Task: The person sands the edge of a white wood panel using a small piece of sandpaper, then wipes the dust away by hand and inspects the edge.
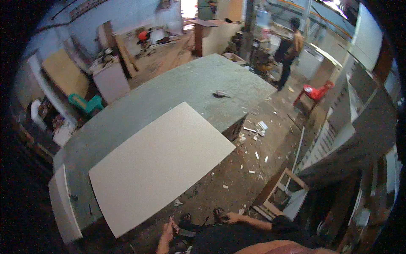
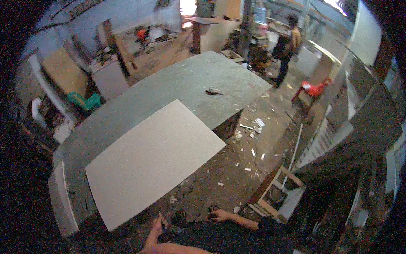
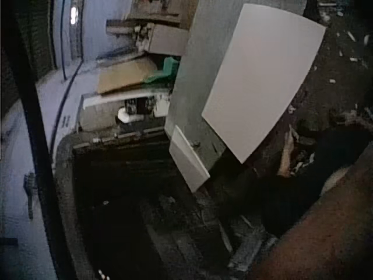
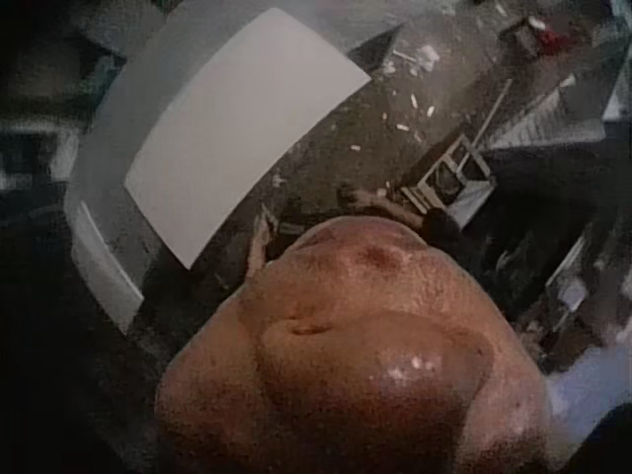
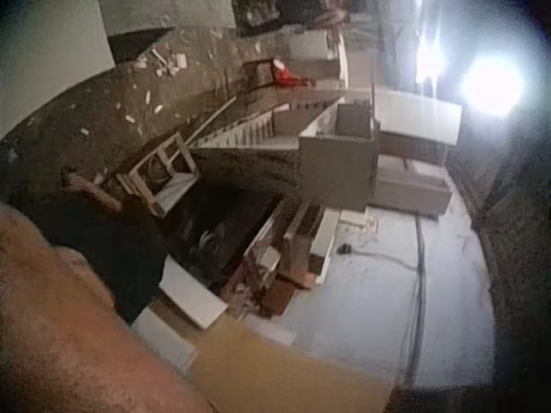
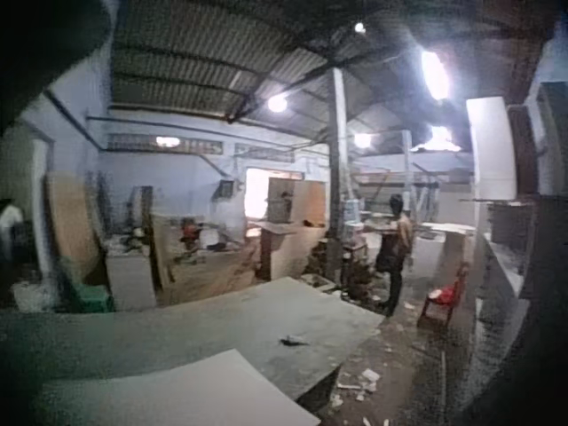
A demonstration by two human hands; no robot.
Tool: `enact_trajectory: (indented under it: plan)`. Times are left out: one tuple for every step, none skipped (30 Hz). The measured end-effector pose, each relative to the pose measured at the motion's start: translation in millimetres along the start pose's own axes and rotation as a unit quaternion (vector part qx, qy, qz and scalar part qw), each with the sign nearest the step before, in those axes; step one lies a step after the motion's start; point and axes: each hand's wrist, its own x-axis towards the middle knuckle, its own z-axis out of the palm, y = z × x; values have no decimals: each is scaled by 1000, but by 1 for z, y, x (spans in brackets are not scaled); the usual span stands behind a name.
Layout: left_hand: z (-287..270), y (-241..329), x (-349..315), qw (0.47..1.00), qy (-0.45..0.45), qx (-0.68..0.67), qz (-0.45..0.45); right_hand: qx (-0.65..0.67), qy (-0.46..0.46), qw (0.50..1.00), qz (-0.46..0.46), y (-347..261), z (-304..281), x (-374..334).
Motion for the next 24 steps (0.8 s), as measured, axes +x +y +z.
enact_trajectory:
  plan:
    - [30,19,5,994,1,107,16,-32,13,998,-49,57,18,19]
    - [62,34,17,976,-7,213,36,-72,42,993,-88,123,24,28]
    - [47,29,4,965,-12,260,21,-61,-2,997,-45,92,32,47]
    - [25,10,0,953,-23,302,-3,-59,-43,997,6,53,35,56]
    - [15,-20,1,945,-31,325,-4,-60,-88,993,59,17,28,65]
    - [10,-46,2,925,-42,378,-9,-19,-142,990,-9,-7,25,73]
    - [-25,-76,15,908,-109,403,-48,23,-197,976,-90,-34,26,83]
    - [15,-64,30,884,-120,450,24,56,-171,977,-110,-11,11,83]
    - [39,-67,12,869,-97,480,72,17,-176,984,-39,-41,-3,71]
    - [19,-85,7,876,-69,469,93,34,-187,980,-56,-61,2,76]
    - [28,-80,0,889,-70,431,140,42,-186,981,-44,-59,-3,78]
    - [40,-57,5,882,-75,440,153,112,-178,974,-79,-20,-2,89]
    - [40,-49,-7,880,-65,445,152,92,-184,978,-32,-9,3,98]
    - [45,-39,-13,905,-57,403,126,67,-182,981,17,-8,-2,111]
    - [42,-40,-23,929,-42,357,93,95,-209,973,-22,-25,-5,116]
    - [24,-64,-34,926,-21,347,150,130,-239,959,-73,-49,1,118]
    - [6,-88,-47,917,0,341,205,83,-221,969,-69,-55,15,120]
    - [4,-80,-45,935,-19,315,162,29,-182,982,-47,-49,13,122]
    - [4,-58,-44,948,-43,290,122,0,-159,987,-26,-41,2,123]
    - [-5,-45,-52,960,-59,262,77,-13,-157,987,-13,-43,1,124]
    - [-18,-49,-58,958,-49,271,83,-20,-160,987,-1,-49,4,127]
    - [-31,-49,-57,954,-41,283,92,-24,-159,987,5,-55,5,136]
    - [-43,-52,-62,949,-34,296,102,-25,-159,987,14,-62,9,141]
    - [-56,-54,-65,951,-18,290,108,-25,-156,987,23,-70,13,149]
